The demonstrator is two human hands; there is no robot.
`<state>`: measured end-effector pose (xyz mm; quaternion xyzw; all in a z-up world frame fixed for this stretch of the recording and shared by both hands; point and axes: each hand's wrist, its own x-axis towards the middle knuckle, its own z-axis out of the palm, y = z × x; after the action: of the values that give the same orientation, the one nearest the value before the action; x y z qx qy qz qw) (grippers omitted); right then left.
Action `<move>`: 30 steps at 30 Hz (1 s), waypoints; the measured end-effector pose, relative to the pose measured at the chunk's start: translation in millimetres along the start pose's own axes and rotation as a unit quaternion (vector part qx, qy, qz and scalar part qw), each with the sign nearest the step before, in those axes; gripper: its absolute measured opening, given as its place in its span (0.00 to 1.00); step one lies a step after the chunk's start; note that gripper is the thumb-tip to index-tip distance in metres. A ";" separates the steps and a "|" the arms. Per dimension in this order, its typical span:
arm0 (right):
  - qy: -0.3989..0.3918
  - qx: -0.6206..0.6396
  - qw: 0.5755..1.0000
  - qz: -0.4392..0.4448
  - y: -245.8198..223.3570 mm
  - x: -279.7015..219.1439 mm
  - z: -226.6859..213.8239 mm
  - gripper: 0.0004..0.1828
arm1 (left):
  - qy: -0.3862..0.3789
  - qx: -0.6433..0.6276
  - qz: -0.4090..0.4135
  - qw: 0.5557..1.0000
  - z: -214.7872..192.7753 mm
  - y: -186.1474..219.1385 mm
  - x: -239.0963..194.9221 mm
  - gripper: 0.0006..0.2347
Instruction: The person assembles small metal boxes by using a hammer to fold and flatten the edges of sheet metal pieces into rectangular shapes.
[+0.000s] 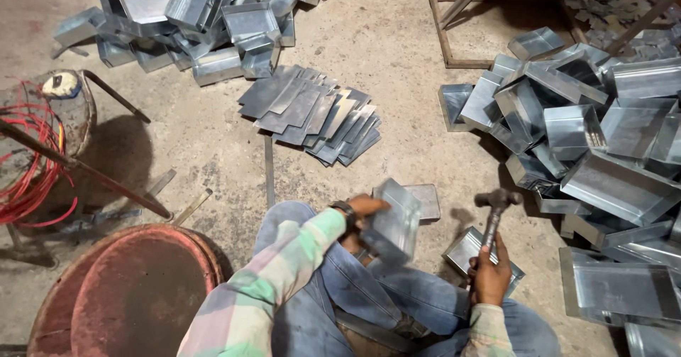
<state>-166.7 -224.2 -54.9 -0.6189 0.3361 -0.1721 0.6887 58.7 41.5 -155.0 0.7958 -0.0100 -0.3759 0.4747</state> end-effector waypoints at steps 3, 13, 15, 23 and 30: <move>0.039 0.000 0.999 0.031 12.4 16.3 -10.7 0.32 | 0.016 -0.306 0.001 0.952 -70.0 10.0 -14.1 0.23; 0.056 -0.015 0.992 0.110 27.0 22.9 -10.2 0.34 | 0.278 -0.486 0.215 0.800 -275.7 136.0 -47.8 0.52; 0.050 0.008 0.989 0.137 30.0 22.8 -8.6 0.35 | 0.269 -0.426 0.166 0.848 -216.0 96.6 -7.4 0.54; 0.021 -0.031 0.993 0.116 34.3 11.6 -14.2 0.36 | 0.287 -0.002 0.035 0.957 48.1 -25.7 49.5 0.29; 0.038 -0.005 0.994 0.106 22.6 8.6 -12.9 0.38 | 0.334 -0.094 0.104 0.932 75.4 -50.4 66.2 0.25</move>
<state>-173.4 -235.3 -79.1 -0.5765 0.4264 -0.1200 0.6866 43.1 -11.9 -252.6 0.8219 0.1018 -0.0358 0.5594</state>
